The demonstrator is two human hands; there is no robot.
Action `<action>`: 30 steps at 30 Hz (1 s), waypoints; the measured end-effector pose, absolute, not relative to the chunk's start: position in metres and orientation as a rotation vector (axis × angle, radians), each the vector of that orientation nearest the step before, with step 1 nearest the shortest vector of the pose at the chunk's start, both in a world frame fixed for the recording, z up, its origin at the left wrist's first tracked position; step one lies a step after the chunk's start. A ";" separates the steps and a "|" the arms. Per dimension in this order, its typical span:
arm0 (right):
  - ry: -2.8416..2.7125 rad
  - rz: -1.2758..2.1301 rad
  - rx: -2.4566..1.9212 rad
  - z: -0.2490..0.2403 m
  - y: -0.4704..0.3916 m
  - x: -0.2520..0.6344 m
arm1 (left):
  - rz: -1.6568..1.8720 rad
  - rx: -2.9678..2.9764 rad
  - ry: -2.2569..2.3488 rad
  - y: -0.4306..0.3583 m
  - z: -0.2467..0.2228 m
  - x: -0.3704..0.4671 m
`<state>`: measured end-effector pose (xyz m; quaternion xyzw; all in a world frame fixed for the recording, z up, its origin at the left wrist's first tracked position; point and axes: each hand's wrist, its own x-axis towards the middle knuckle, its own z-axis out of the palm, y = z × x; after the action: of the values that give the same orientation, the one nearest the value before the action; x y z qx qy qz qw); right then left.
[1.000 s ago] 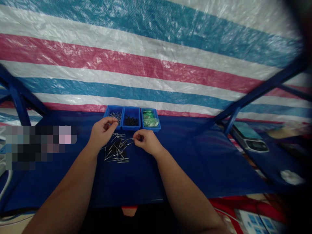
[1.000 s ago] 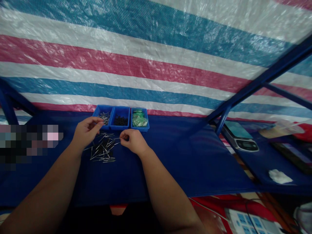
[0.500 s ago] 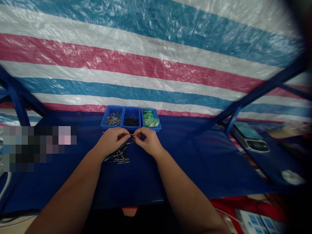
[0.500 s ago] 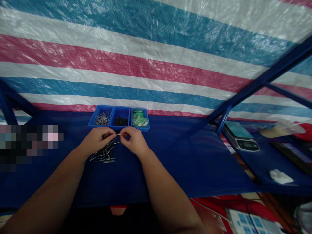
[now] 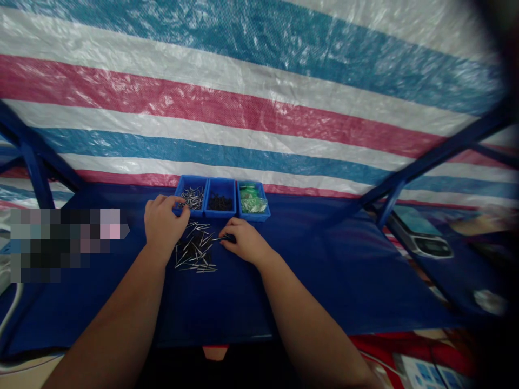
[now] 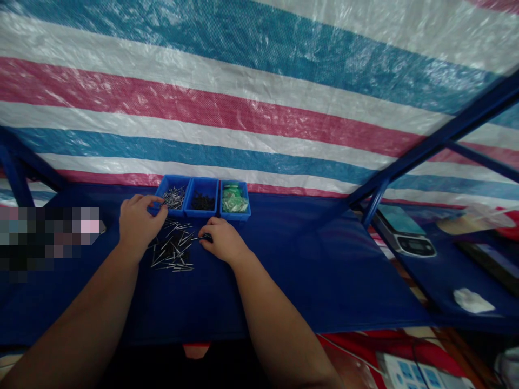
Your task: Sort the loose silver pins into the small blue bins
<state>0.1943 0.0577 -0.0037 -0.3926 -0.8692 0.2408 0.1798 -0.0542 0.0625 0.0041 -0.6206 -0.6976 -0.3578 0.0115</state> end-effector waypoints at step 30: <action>-2.517 0.552 -1.148 -0.003 0.055 0.188 | -1.301 -2.137 -1.920 0.061 0.012 -0.060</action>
<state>0.1883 0.0553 -0.0034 -0.4018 -0.8808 0.1930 0.1594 -0.0601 0.0615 0.0119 -0.6775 -0.6089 -0.4126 -0.0062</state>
